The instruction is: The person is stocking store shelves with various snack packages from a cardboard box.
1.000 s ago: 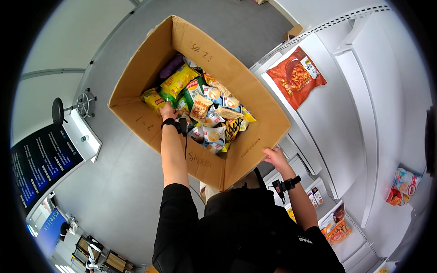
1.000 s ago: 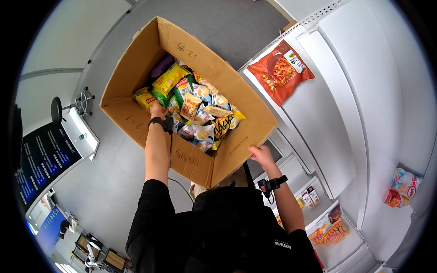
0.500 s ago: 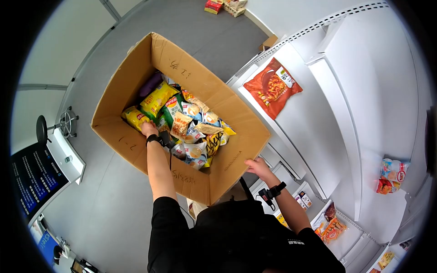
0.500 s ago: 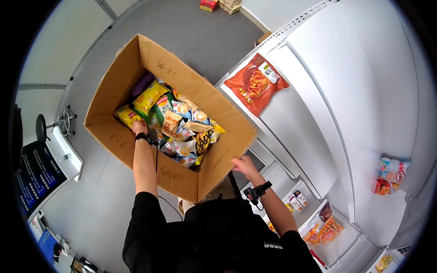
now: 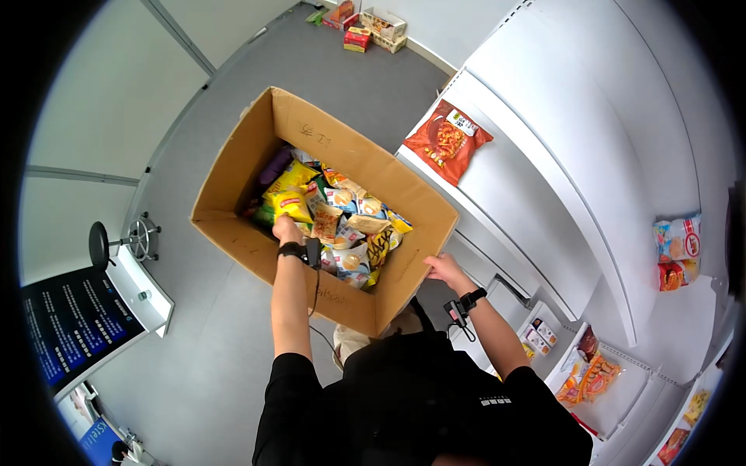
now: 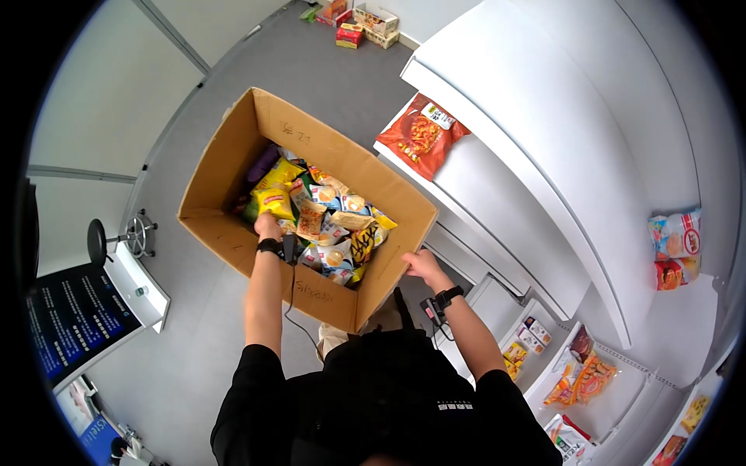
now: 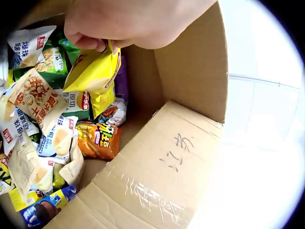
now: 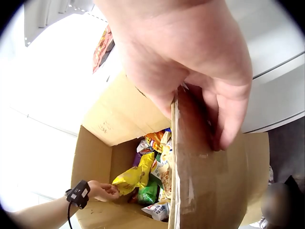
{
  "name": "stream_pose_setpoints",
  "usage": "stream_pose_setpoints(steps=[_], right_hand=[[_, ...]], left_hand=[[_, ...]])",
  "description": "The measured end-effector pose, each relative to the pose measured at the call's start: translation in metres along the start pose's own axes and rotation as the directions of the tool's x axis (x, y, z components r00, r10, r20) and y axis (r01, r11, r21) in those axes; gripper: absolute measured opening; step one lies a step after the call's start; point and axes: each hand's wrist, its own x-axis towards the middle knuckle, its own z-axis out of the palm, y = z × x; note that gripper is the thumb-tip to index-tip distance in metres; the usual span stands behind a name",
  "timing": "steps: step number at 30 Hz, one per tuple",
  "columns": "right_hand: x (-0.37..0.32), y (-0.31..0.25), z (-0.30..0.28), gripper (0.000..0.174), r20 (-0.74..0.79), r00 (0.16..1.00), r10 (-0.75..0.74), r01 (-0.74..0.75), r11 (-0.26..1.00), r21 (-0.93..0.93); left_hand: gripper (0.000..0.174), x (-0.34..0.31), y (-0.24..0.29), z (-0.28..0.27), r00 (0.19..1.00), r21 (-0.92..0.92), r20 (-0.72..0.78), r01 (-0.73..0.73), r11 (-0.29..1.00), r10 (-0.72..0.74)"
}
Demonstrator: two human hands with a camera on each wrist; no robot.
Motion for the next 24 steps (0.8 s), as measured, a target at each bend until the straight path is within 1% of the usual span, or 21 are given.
stream_pose_setpoints(steps=[1, 2, 4, 6, 8, 9, 11, 12, 13, 14, 15, 16, 17, 20, 21, 23, 24], right_hand=[[-0.005, 0.0, 0.001, 0.039, 0.006, 1.0, 0.006, -0.006, 1.0, -0.024], [-0.011, -0.003, 0.003, 0.039, -0.016, 1.0, -0.011, 0.011, 1.0, -0.025], [-0.026, -0.006, 0.005, 0.038, -0.063, 0.997, -0.046, 0.044, 0.999, -0.03], [-0.029, 0.001, 0.004, 0.046, -0.034, 0.998, -0.059, 0.058, 0.998, -0.028], [-0.033, 0.007, 0.009, 0.052, -0.007, 0.998, -0.068, 0.068, 0.998, -0.014], [-0.034, 0.013, 0.007, 0.061, 0.011, 0.997, -0.074, 0.075, 0.996, -0.045], [-0.056, 0.011, 0.015, 0.062, -0.032, 0.995, -0.097, 0.096, 0.994, -0.055], [-0.066, 0.012, 0.018, 0.063, -0.054, 0.993, -0.109, 0.105, 0.993, -0.06], [-0.071, 0.015, 0.02, 0.064, -0.083, 0.989, -0.121, 0.117, 0.992, -0.055], [-0.069, 0.022, 0.021, 0.064, -0.191, 0.958, -0.214, 0.187, 0.971, -0.148], [-0.058, 0.034, 0.019, 0.064, -0.295, 0.904, -0.311, 0.242, 0.939, -0.246], [-0.06, 0.038, 0.019, 0.064, -0.385, 0.828, -0.407, 0.279, 0.895, -0.347], [-0.062, 0.043, 0.02, 0.062, -0.475, 0.707, -0.525, 0.346, 0.841, -0.415], [-0.12, 0.018, 0.034, 0.061, -0.363, 0.8, -0.478, 0.412, 0.877, -0.248], [-0.139, 0.015, 0.04, 0.062, -0.31, 0.85, -0.426, 0.402, 0.905, -0.139], [-0.167, 0.013, 0.05, 0.063, -0.177, 0.925, -0.336, 0.352, 0.933, 0.074], [-0.175, 0.016, 0.053, 0.063, -0.121, 0.931, -0.345, 0.359, 0.924, 0.13]], left_hand=[[0.014, -0.044, 0.02, -0.009, 0.998, -0.071, 0.064, 0.033, 0.997, -0.028], [0.01, -0.072, 0.029, -0.019, 0.988, -0.082, 0.133, 0.093, 0.992, -0.082], [0.01, -0.105, 0.034, -0.029, 0.985, 0.041, 0.136, 0.098, 0.994, -0.103], [0.012, -0.144, 0.045, -0.058, 0.958, 0.177, 0.261, 0.07, 0.982, -0.115], [0.012, -0.146, 0.044, -0.081, 0.935, 0.168, 0.345, 0.028, 0.985, -0.085], [0.01, -0.161, 0.049, -0.094, 0.9, 0.162, 0.422, 0.046, 0.986, -0.111], [0.008, -0.195, 0.059, -0.115, 0.879, 0.183, 0.471, -0.022, 0.983, -0.068], [0.009, -0.202, 0.061, -0.126, 0.859, 0.19, 0.509, -0.058, 0.98, -0.047], [0.01, -0.209, 0.063, -0.138, 0.822, 0.214, 0.568, -0.103, 0.971, -0.038], [0.012, -0.215, 0.065, -0.151, 0.78, 0.234, 0.625, -0.15, 0.96, -0.031], [0.013, -0.221, 0.067, -0.159, 0.73, 0.252, 0.683, -0.198, 0.947, -0.029], [0.015, -0.231, 0.071, -0.166, 0.689, 0.254, 0.724, -0.231, 0.939, -0.026], [0.017, -0.24, 0.073, -0.173, 0.646, 0.255, 0.763, -0.262, 0.931, -0.027], [0.018, -0.281, 0.083, -0.192, 0.511, 0.22, 0.859, -0.312, 0.924, -0.033], [0.018, -0.292, 0.086, -0.197, 0.464, 0.203, 0.885, -0.32, 0.925, -0.034], [0.02, -0.304, 0.089, -0.205, 0.366, 0.235, 0.926, -0.369, 0.899, -0.092], [0.021, -0.31, 0.089, -0.208, 0.315, 0.248, 0.941, -0.394, 0.885, -0.123]])
